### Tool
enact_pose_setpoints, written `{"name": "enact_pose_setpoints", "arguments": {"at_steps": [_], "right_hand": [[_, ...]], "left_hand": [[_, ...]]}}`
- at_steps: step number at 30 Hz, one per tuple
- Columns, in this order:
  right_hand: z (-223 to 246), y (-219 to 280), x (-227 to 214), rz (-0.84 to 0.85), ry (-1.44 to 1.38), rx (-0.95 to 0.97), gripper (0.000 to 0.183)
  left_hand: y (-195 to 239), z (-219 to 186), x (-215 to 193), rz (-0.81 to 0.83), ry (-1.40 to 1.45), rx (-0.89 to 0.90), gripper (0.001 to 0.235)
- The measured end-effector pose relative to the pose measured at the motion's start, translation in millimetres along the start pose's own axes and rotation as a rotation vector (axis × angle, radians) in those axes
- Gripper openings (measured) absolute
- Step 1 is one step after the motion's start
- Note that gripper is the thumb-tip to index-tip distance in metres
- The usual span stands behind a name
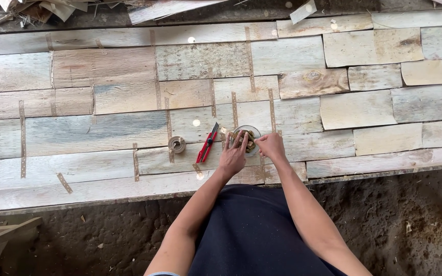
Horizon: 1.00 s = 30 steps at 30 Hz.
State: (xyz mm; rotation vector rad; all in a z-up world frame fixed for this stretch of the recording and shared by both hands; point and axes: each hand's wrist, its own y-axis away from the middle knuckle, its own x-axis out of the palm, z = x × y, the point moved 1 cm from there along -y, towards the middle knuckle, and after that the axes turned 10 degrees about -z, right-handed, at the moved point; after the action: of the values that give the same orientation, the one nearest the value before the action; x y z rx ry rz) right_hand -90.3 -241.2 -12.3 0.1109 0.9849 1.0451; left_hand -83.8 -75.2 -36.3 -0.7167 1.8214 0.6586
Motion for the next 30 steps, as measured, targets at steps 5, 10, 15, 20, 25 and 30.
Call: {"name": "enact_pose_setpoints", "arguments": {"at_steps": [5, 10, 15, 20, 25, 30], "right_hand": [[-3, 1, 14, 0.017, 0.050, -0.018, 0.027], [-27, -16, 33, 0.003, 0.075, -0.036, 0.021], [-27, -11, 32, -0.025, -0.020, -0.020, 0.020], [-27, -2, 27, -0.031, -0.099, -0.049, 0.019], [-22, 14, 15, -0.053, -0.171, -0.051, 0.018], [-15, 34, -1, -0.054, -0.215, -0.031, 0.016]], "left_hand": [[1, -1, -5, -0.010, 0.011, 0.007, 0.102], [2, 1, -1, -0.032, 0.015, 0.019, 0.100], [3, -1, -7, -0.022, -0.007, -0.006, 0.098], [5, -1, -5, -0.054, -0.043, -0.025, 0.095], [4, -4, -8, -0.091, -0.072, -0.016, 0.095], [5, -6, -4, -0.124, -0.047, -0.052, 0.096]]}}
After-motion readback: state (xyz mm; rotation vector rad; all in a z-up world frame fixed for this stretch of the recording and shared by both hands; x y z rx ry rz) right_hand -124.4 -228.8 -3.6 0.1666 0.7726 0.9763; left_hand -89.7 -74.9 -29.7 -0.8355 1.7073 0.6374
